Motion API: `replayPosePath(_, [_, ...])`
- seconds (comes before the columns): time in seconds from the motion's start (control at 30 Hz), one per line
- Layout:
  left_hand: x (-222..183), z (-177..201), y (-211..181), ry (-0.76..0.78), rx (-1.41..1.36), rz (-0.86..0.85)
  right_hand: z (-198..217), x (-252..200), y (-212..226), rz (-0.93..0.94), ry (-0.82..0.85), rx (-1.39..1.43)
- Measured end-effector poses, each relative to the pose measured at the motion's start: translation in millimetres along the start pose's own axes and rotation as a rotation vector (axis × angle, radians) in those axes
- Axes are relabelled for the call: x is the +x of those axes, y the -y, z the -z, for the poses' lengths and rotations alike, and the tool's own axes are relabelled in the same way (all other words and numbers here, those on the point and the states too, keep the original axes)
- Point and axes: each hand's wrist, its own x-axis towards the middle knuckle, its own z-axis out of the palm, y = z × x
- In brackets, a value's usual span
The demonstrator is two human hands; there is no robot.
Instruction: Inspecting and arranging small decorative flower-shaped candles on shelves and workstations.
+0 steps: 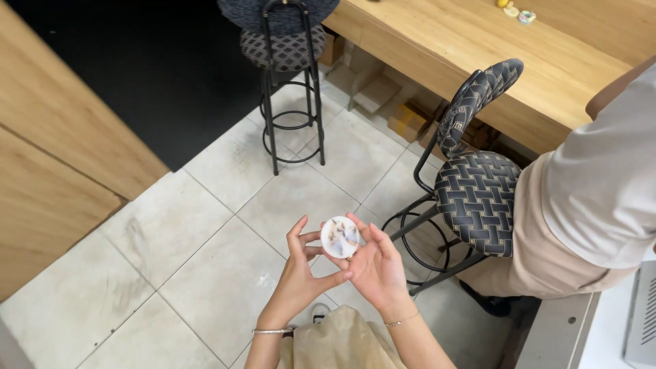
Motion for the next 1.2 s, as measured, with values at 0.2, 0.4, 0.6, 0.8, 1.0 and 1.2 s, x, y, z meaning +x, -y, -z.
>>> replayPosePath(0.2, [87, 3, 29, 0.108, -0.106, 0.105, 15, 68, 26, 0.065, -0.113, 0.052])
replayPosePath(0.4, [203, 13, 44, 0.31, -0.107, 0.077, 18, 158, 49, 0.163, -0.086, 0.093])
replayPosePath(0.6, [321, 44, 47, 0.491, -0.083, 0.06, -3, 254, 73, 0.299, -0.124, 0.147])
replayPosePath(0.8, [419, 55, 42, 0.613, -0.122, 0.084, -34, 326, 105, 0.462, -0.211, 0.202])
replayPosePath(1.0, [480, 33, 36, 0.67, -0.192, -0.055, -27, 349, 136, 0.64, -0.356, 0.213])
replayPosePath(1.2, [546, 0, 14, 0.712, -0.054, -0.215, -15, 375, 192, 0.719, -0.443, 0.184])
